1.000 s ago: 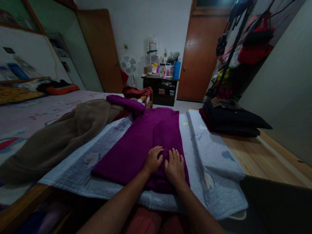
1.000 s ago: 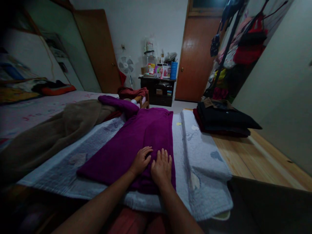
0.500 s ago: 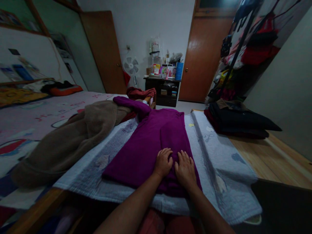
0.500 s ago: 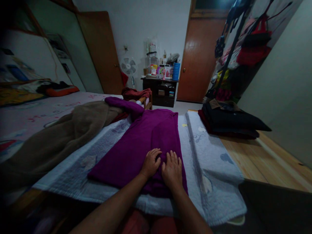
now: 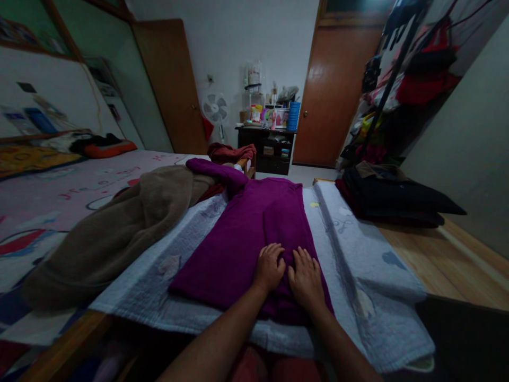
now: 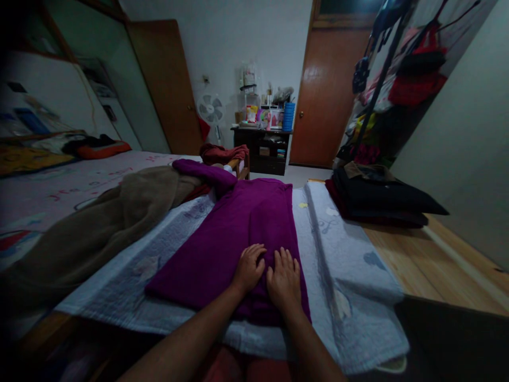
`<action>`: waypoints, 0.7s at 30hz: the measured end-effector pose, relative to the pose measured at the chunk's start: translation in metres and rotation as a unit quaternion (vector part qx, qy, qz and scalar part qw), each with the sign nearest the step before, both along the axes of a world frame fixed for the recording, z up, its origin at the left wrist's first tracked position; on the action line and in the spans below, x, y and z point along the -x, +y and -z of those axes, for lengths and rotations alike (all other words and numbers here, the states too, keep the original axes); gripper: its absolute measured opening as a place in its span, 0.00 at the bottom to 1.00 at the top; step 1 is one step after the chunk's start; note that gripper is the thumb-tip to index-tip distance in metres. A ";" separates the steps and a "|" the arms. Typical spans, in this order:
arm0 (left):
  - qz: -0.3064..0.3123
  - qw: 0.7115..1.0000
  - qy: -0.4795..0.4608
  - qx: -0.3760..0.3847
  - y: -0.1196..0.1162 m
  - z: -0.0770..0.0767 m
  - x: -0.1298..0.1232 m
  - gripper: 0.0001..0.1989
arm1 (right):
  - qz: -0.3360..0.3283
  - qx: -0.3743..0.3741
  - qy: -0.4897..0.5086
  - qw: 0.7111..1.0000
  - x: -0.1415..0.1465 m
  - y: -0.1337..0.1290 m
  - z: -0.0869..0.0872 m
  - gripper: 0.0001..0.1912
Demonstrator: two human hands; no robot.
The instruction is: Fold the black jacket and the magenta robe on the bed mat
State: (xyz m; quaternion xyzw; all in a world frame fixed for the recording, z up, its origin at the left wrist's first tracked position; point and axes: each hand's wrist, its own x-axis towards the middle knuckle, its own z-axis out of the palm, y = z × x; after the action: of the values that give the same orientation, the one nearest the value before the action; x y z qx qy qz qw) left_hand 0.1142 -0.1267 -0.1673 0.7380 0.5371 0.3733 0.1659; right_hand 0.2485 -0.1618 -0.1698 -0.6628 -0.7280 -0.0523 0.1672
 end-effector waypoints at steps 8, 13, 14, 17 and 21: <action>0.004 1.000 -0.002 0.000 0.000 0.000 0.000 0.17 | 0.000 0.010 0.006 1.000 0.001 0.000 -0.004 0.26; 0.003 1.000 -0.002 0.004 0.000 0.000 0.000 0.17 | 0.001 0.011 0.006 1.000 0.000 0.000 -0.001 0.26; 0.004 1.000 -0.001 0.004 0.001 0.000 0.000 0.17 | 0.000 0.009 0.004 1.000 0.000 0.001 0.000 0.26; 0.005 1.000 0.000 0.005 0.001 0.002 0.000 0.17 | -0.003 0.005 -0.002 1.000 -0.001 0.001 0.003 0.26; 0.004 1.000 -0.003 0.000 0.001 0.004 0.000 0.17 | -0.001 0.007 -0.003 1.000 -0.001 0.000 0.002 0.26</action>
State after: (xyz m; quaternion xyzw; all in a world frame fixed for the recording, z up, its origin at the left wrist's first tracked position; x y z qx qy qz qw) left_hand 0.1144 -0.1256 -0.1712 0.7388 0.5340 0.3749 0.1689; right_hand 0.2491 -0.1615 -0.1716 -0.6630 -0.7295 -0.0492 0.1606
